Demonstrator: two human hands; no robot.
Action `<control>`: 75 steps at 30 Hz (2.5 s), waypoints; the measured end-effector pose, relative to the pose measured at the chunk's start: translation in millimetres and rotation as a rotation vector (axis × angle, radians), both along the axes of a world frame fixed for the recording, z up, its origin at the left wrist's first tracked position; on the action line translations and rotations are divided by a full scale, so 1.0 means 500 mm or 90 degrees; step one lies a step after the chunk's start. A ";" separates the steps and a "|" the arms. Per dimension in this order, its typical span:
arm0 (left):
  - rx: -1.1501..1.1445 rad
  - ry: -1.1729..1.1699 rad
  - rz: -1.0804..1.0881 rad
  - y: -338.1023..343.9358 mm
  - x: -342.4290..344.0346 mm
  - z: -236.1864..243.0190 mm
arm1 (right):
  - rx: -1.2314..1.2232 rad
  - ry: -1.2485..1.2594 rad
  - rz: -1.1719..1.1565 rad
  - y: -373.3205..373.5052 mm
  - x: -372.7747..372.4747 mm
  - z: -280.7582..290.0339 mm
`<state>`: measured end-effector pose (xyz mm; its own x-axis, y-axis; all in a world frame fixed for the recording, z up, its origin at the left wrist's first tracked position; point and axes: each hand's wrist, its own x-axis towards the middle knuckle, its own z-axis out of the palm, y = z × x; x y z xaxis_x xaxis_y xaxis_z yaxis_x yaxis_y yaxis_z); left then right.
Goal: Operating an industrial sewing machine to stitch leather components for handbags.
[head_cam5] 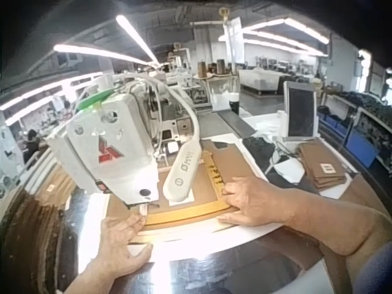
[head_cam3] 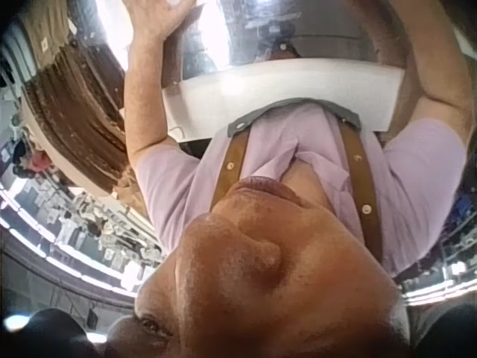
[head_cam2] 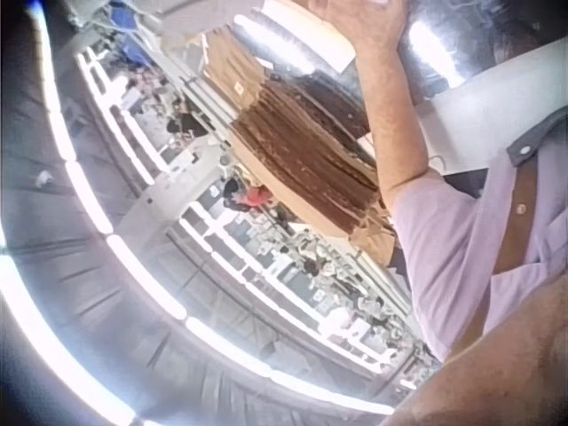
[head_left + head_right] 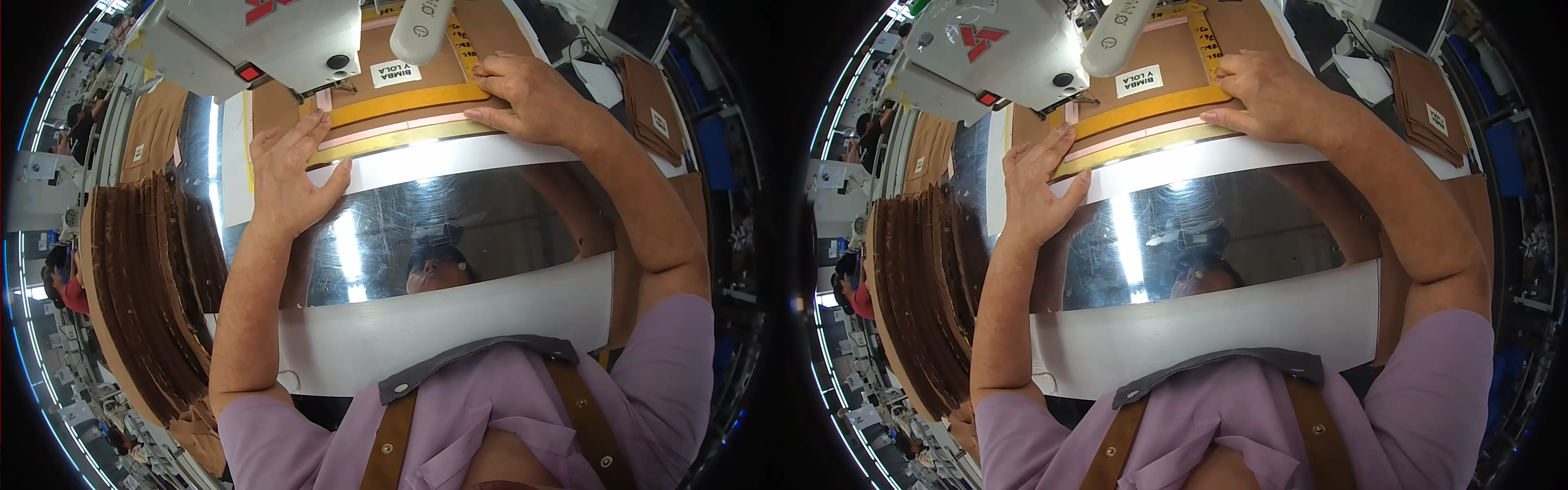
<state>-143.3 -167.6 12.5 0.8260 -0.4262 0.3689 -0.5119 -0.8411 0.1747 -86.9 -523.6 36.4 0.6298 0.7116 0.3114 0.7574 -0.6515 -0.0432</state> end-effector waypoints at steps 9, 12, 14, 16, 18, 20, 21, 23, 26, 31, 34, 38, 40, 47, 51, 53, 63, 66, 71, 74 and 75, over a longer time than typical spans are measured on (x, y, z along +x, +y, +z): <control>0.053 -0.002 -0.006 -0.036 0.008 0.000 | 0.048 -0.006 0.016 -0.044 0.004 -0.011; 0.068 0.012 0.007 -0.034 0.008 0.000 | 0.015 -0.006 -0.006 -0.040 0.003 -0.008; 0.058 0.000 0.004 -0.036 0.009 0.001 | 0.021 -0.020 0.008 -0.038 0.005 -0.003; 0.058 -0.001 0.002 -0.036 0.009 0.002 | 0.015 -0.011 0.006 -0.037 0.004 -0.001; 0.060 0.000 0.001 -0.035 0.009 0.004 | 0.017 -0.007 0.010 -0.035 0.003 -0.002; 0.062 -0.012 -0.005 -0.035 0.010 0.004 | 0.011 -0.026 -0.008 -0.034 -0.001 -0.004; 0.063 -0.010 -0.005 -0.035 0.010 0.003 | 0.005 -0.020 -0.010 -0.034 -0.001 -0.005; 0.068 -0.011 -0.002 -0.035 0.010 0.002 | 0.035 -0.018 0.000 -0.036 -0.001 -0.005; 0.074 -0.019 -0.009 -0.034 0.012 0.003 | 0.034 -0.020 0.013 -0.039 0.001 -0.005; 0.065 -0.015 -0.008 -0.032 0.012 0.007 | 0.050 0.008 -0.004 -0.036 0.001 -0.009; 0.072 -0.023 -0.009 -0.033 0.010 0.005 | 0.046 0.030 -0.012 -0.034 0.001 0.000; 0.033 -0.053 0.004 -0.039 0.009 -0.004 | -0.088 0.045 -0.058 -0.023 0.006 0.029; 0.026 -0.094 0.001 -0.042 0.011 -0.007 | -0.053 -0.028 -0.015 0.012 0.009 0.029; -0.025 -0.172 0.009 -0.041 0.010 -0.006 | 0.092 -0.082 0.117 0.185 0.012 -0.033; -0.030 -0.163 0.038 -0.037 0.012 -0.004 | 0.032 -0.029 0.061 0.214 0.022 -0.040; -0.030 -0.155 0.028 -0.037 0.013 -0.004 | 0.021 -0.015 0.044 0.214 0.021 -0.042; -0.015 -0.131 0.067 -0.032 0.009 0.000 | 0.090 -0.018 0.057 0.207 0.029 -0.053; -0.016 -0.119 0.024 -0.032 0.014 -0.006 | 0.097 -0.021 0.058 0.207 0.029 -0.051; -0.037 -0.029 0.016 -0.036 0.018 -0.013 | 0.059 0.014 0.047 0.207 0.034 -0.044; 0.020 -0.024 0.032 -0.045 0.019 -0.014 | 0.073 0.026 0.054 0.206 0.037 -0.041; 0.020 -0.023 0.030 -0.047 0.019 -0.012 | 0.082 0.023 0.060 0.206 0.037 -0.042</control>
<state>-133.7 -191.3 6.3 0.8318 -0.3989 0.3861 -0.4769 -0.8694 0.1292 -68.5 -420.5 15.6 0.5743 0.7240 0.3822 0.8115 -0.5649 -0.1494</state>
